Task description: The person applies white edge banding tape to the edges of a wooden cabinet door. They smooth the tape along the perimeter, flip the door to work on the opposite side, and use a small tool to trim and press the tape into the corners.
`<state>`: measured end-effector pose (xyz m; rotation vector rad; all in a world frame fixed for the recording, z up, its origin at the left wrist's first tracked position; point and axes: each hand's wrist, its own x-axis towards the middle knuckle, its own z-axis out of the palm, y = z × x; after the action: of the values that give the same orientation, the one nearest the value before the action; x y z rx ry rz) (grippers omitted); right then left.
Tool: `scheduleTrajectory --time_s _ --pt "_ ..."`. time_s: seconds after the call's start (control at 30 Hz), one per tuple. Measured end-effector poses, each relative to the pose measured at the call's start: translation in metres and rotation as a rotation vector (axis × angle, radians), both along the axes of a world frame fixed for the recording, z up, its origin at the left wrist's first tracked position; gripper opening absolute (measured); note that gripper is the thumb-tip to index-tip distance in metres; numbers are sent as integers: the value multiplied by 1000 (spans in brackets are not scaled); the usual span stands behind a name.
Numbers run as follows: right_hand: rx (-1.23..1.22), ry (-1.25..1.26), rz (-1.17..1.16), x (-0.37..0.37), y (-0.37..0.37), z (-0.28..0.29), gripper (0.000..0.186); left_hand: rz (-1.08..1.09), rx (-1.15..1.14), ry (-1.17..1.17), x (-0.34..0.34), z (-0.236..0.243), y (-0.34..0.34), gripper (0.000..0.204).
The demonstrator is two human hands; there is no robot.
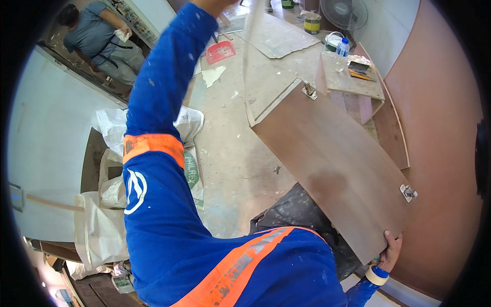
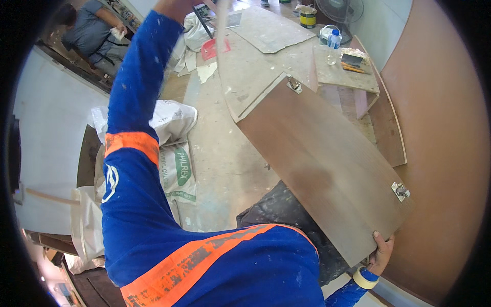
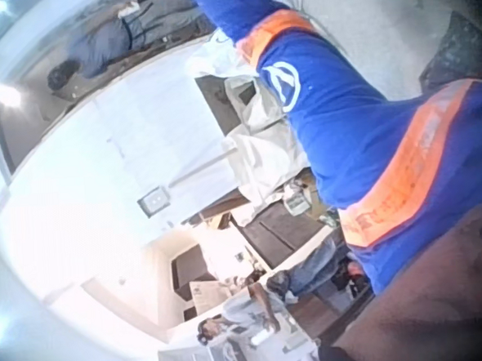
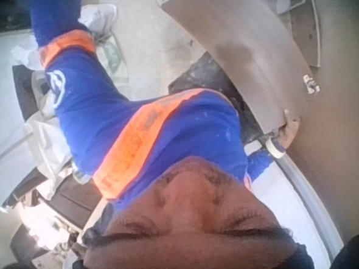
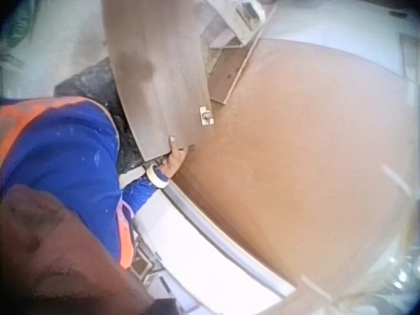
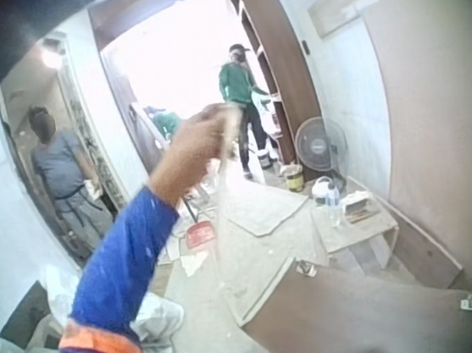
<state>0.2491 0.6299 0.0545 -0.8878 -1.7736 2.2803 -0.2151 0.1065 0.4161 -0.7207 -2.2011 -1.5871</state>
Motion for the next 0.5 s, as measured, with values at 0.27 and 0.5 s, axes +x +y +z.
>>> scheduleTrajectory --time_s 0.27,0.5 --pt "34 0 -14 6 4 3 74 24 -700 243 166 -147 7 52" --pt "21 -2 -6 9 0 4 74 351 -965 -321 172 -331 -76 36"
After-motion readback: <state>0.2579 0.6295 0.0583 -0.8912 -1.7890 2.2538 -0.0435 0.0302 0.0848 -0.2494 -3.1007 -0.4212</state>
